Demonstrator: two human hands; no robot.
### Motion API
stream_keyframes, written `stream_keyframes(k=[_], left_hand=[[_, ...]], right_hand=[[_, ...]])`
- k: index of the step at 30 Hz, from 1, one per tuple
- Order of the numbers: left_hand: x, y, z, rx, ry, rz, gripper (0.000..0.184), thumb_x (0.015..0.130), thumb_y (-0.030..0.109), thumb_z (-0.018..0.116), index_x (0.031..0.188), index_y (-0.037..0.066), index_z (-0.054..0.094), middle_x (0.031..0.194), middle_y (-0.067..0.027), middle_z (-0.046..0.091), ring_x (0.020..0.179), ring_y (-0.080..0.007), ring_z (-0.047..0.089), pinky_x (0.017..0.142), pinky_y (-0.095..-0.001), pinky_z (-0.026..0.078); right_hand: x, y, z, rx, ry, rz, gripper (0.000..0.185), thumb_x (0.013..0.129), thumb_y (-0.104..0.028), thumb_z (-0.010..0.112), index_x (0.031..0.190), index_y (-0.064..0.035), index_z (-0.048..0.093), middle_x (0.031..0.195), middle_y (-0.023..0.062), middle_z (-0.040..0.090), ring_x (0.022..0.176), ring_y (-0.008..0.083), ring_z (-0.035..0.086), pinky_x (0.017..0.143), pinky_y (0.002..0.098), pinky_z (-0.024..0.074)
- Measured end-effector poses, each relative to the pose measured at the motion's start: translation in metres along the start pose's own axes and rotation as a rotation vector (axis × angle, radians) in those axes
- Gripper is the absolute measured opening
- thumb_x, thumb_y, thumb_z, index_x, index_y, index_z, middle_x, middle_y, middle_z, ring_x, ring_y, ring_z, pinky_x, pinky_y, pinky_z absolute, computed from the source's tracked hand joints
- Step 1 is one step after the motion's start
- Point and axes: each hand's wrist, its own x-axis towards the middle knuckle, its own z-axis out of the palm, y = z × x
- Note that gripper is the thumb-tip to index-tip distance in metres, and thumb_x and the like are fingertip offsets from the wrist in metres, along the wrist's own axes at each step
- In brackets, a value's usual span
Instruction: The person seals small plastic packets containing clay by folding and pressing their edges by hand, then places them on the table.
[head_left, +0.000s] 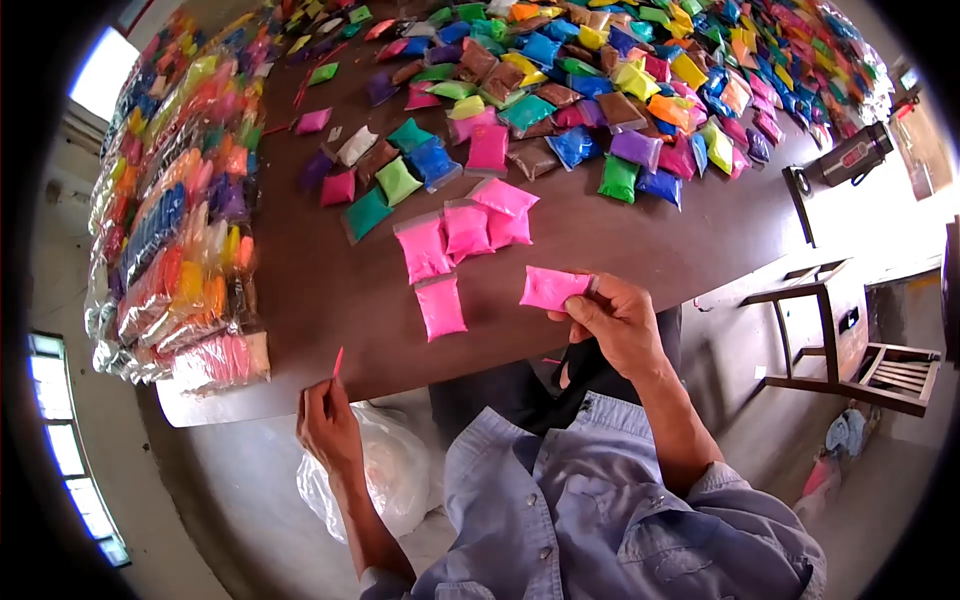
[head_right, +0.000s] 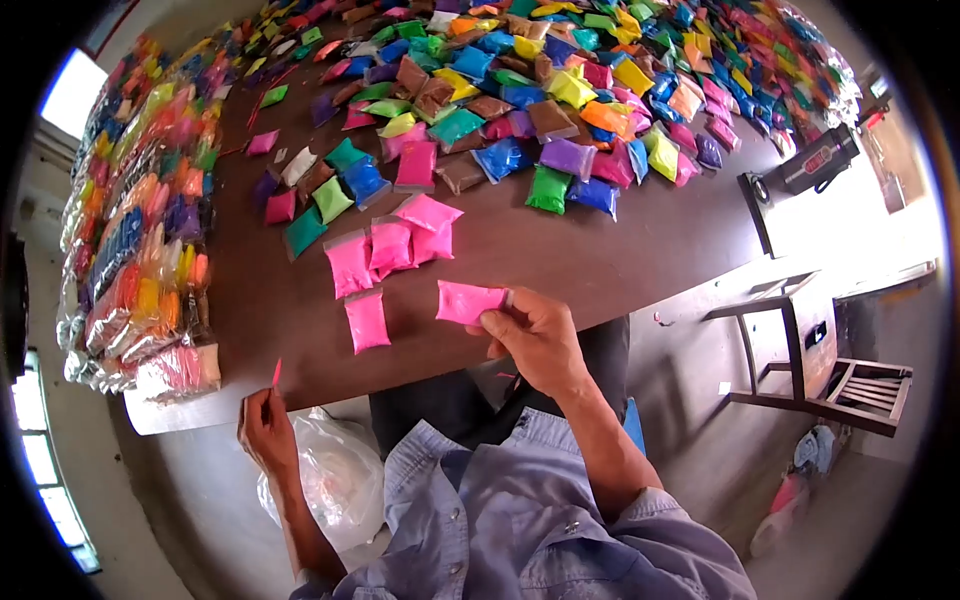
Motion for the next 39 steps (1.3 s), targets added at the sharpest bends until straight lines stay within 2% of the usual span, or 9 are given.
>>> stream_keyframes(k=[8, 11, 16, 22, 25, 29, 34, 36, 39], left_hand=[[0.029, -0.002, 0.016, 0.078, -0.098, -0.071, 0.010, 0.091, 0.009, 0.073, 0.099, 0.004, 0.070, 0.097, -0.0105, 0.067, 0.086, -0.0310, 0.064, 0.076, -0.0422, 0.052], [0.035, 0.007, 0.017, 0.310, 0.037, 0.227, 0.020, 0.087, 0.010, 0.077, 0.105, 0.003, 0.070, 0.104, -0.0132, 0.067, 0.096, -0.0343, 0.064, 0.085, -0.0452, 0.052], [0.041, 0.114, 0.021, -0.049, -0.064, 0.533, 0.040, 0.082, 0.016, 0.084, 0.117, 0.002, 0.070, 0.116, -0.0136, 0.068, 0.110, -0.0345, 0.063, 0.098, -0.0494, 0.048], [0.019, 0.194, 0.060, -0.239, -0.326, 0.615, 0.038, 0.085, 0.019, 0.082, 0.117, 0.005, 0.069, 0.119, -0.0095, 0.069, 0.107, -0.0302, 0.065, 0.093, -0.0439, 0.049], [0.016, 0.197, 0.073, -0.544, -0.428, 0.473, 0.017, 0.089, 0.012, 0.078, 0.103, 0.003, 0.072, 0.094, -0.0104, 0.073, 0.090, -0.0288, 0.068, 0.084, -0.0396, 0.051], [0.007, 0.196, 0.078, -0.658, -0.454, 0.215, 0.018, 0.093, 0.015, 0.076, 0.100, 0.000, 0.069, 0.091, -0.0126, 0.072, 0.079, -0.0251, 0.067, 0.069, -0.0346, 0.053], [0.003, 0.199, 0.085, -0.767, -0.550, 0.036, 0.020, 0.099, 0.017, 0.072, 0.098, -0.002, 0.069, 0.079, -0.0075, 0.068, 0.071, -0.0107, 0.060, 0.065, -0.0288, 0.050], [0.003, 0.195, 0.090, -0.857, -0.578, -0.010, 0.020, 0.100, 0.019, 0.069, 0.098, -0.001, 0.069, 0.077, 0.0038, 0.060, 0.070, -0.0043, 0.048, 0.061, -0.0223, 0.040], [0.007, 0.197, 0.091, -0.898, -0.630, -0.200, 0.021, 0.100, 0.019, 0.071, 0.096, -0.002, 0.069, 0.078, 0.0014, 0.063, 0.073, -0.0052, 0.054, 0.064, -0.0233, 0.044]], right_hand=[[0.000, -0.005, 0.002, 0.080, 0.014, 0.026, 0.028, 0.099, -0.004, 0.065, 0.126, 0.0028, 0.063, 0.100, 0.0070, 0.073, 0.081, 0.0099, 0.070, 0.060, 0.0231, 0.0512], [0.001, -0.010, 0.001, 0.079, 0.026, 0.119, 0.028, 0.097, -0.003, 0.068, 0.124, 0.0035, 0.064, 0.106, 0.0076, 0.072, 0.091, 0.0116, 0.072, 0.064, 0.0237, 0.0523], [-0.002, 0.004, 0.001, -0.078, 0.052, -0.009, 0.023, 0.092, -0.001, 0.073, 0.114, 0.0034, 0.068, 0.100, 0.0041, 0.070, 0.083, 0.0086, 0.066, 0.067, 0.0239, 0.0512], [-0.011, -0.014, -0.005, -0.156, -0.046, -0.067, 0.025, 0.088, 0.000, 0.076, 0.111, 0.0027, 0.068, 0.093, 0.0034, 0.067, 0.080, 0.0069, 0.062, 0.070, 0.0237, 0.0512], [-0.012, -0.008, -0.011, -0.102, -0.018, -0.124, 0.030, 0.090, -0.001, 0.075, 0.117, 0.0021, 0.063, 0.094, 0.0063, 0.070, 0.083, 0.0071, 0.066, 0.070, 0.0252, 0.0544], [-0.013, -0.020, -0.016, -0.172, 0.001, -0.141, 0.024, 0.091, -0.003, 0.073, 0.112, 0.0025, 0.064, 0.089, 0.0046, 0.070, 0.077, 0.0077, 0.064, 0.066, 0.0264, 0.0533], [-0.004, -0.019, -0.016, -0.178, -0.031, -0.055, 0.014, 0.093, -0.009, 0.072, 0.097, 0.0040, 0.069, 0.075, 0.0050, 0.067, 0.070, 0.0087, 0.059, 0.061, 0.0283, 0.0489], [-0.001, -0.015, -0.016, -0.177, -0.047, -0.074, 0.013, 0.096, -0.009, 0.070, 0.098, 0.0036, 0.069, 0.078, 0.0024, 0.066, 0.071, 0.0068, 0.059, 0.061, 0.0262, 0.0491], [0.005, -0.006, -0.016, -0.192, -0.074, -0.085, 0.012, 0.098, -0.009, 0.068, 0.099, 0.0032, 0.069, 0.079, 0.0003, 0.066, 0.072, 0.0050, 0.058, 0.061, 0.0246, 0.0494]])
